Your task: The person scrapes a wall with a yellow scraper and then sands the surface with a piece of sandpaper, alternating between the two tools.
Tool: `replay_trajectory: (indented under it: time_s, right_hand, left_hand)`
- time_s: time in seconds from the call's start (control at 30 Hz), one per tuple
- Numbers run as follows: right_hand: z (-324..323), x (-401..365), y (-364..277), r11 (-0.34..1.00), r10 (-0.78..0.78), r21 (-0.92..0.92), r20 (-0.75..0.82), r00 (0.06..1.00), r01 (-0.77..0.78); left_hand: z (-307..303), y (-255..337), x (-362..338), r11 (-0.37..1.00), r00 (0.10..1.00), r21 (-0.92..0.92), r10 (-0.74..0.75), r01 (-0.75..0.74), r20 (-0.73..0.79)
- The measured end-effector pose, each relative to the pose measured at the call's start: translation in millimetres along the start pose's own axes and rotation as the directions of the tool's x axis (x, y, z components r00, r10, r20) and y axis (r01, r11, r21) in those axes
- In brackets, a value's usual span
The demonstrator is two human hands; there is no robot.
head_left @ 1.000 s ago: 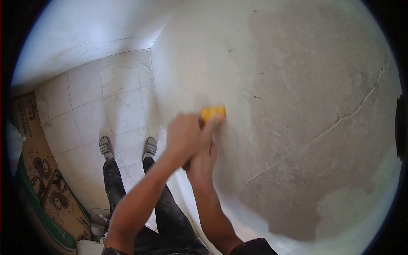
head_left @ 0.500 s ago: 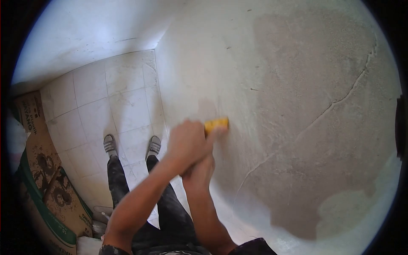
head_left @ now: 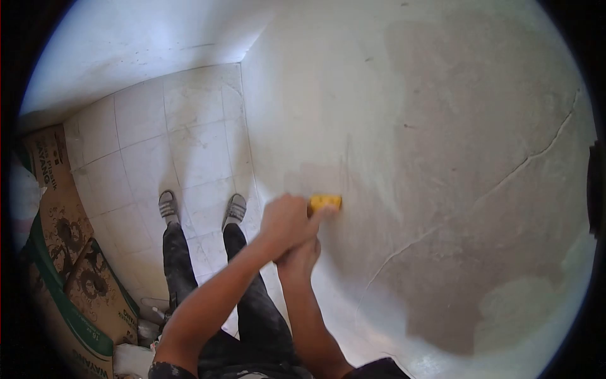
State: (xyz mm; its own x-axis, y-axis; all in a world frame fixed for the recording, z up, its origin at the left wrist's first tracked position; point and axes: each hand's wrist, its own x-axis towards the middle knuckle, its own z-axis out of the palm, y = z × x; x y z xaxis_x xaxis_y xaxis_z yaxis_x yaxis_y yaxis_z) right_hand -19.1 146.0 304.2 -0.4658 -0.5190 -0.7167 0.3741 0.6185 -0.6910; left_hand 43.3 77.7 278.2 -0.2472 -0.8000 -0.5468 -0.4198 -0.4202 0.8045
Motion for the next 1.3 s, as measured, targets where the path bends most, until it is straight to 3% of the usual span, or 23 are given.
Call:
replay_trajectory:
  time_s: [0.1,0.17,0.2,0.27,0.3,0.37,0.43,0.5,0.57,0.7,0.77,0.83,0.87,1.03,1.1,1.17,1.3]
  right_hand:
    - [3,23,16,0.999,-0.004,-0.032,0.047,0.999,0.006]
    - [-4,8,13,0.998,-0.052,0.021,0.02,0.998,0.052]
    - [-3,3,6,0.997,-0.033,0.073,0.029,0.999,0.031]
    - [1,6,8,0.993,-0.003,0.117,0.016,1.0,0.001]
    - [1,18,0,0.996,0.067,-0.065,0.066,0.996,-0.062]
    - [17,38,10,0.994,0.081,-0.08,0.11,0.991,-0.072]
    - [6,25,18,0.999,0.022,-0.027,0.09,0.996,-0.02]
    - [-1,12,13,0.999,-0.04,0.016,0.076,0.996,0.038]
    - [-1,1,2,0.999,0.004,0.041,0.058,0.998,-0.006]
    - [8,42,6,0.984,0.085,-0.168,0.154,0.984,-0.058]
    - [16,29,4,0.995,0.02,-0.1,0.139,0.99,-0.006]
    - [24,1,-11,0.996,-0.002,0.089,-0.08,0.997,0.009]
    - [20,-8,-30,0.996,0.048,-0.08,0.047,0.998,-0.044]
    - [33,36,-12,0.977,0.191,-0.127,0.164,0.968,-0.171]
    - [30,21,5,0.993,-0.034,0.115,0.028,0.999,0.031]
    - [25,13,-7,0.998,-0.052,0.024,0.035,0.998,0.051]
    - [22,51,-15,0.981,0.114,-0.176,0.181,0.977,-0.082]
  left_hand:
    - [-10,-4,6,0.997,0.996,-0.066,-0.032,0.027,-0.081]
    - [18,-10,-9,0.998,0.997,-0.004,0.059,-0.06,-0.043]
    - [27,-9,-15,0.994,0.999,-0.102,0.034,-0.037,-0.032]
    - [17,-9,-2,0.996,0.996,-0.086,0.012,-0.02,-0.093]
    - [11,-11,5,0.998,0.99,-0.069,-0.008,-0.001,-0.14]
    - [-10,-5,15,0.995,0.981,-0.088,-0.056,0.04,-0.186]
    - [-16,-4,11,0.998,0.998,-0.058,-0.014,0.01,-0.057]
    - [17,-12,-7,0.997,0.996,-0.012,0.077,-0.078,-0.055]
    - [14,-4,-9,0.998,0.997,0.011,0.056,-0.055,-0.046]
    - [-16,0,15,0.999,0.99,-0.043,0.004,-0.011,-0.144]
    - [-13,0,13,0.999,0.99,-0.018,0.035,-0.038,-0.133]
    - [-5,6,2,0.999,0.994,-0.003,0.048,-0.048,-0.097]
    - [-5,10,-1,0.999,0.994,0.022,0.038,-0.036,-0.104]
    - [-49,15,29,0.997,0.992,0.016,-0.072,0.074,-0.104]
    - [-19,6,9,0.998,0.99,0.07,0.005,0.005,-0.141]
    - [-12,5,10,0.99,0.979,0.123,0.09,-0.069,-0.18]
    - [-26,6,37,0.998,0.969,-0.052,-0.056,0.045,-0.239]
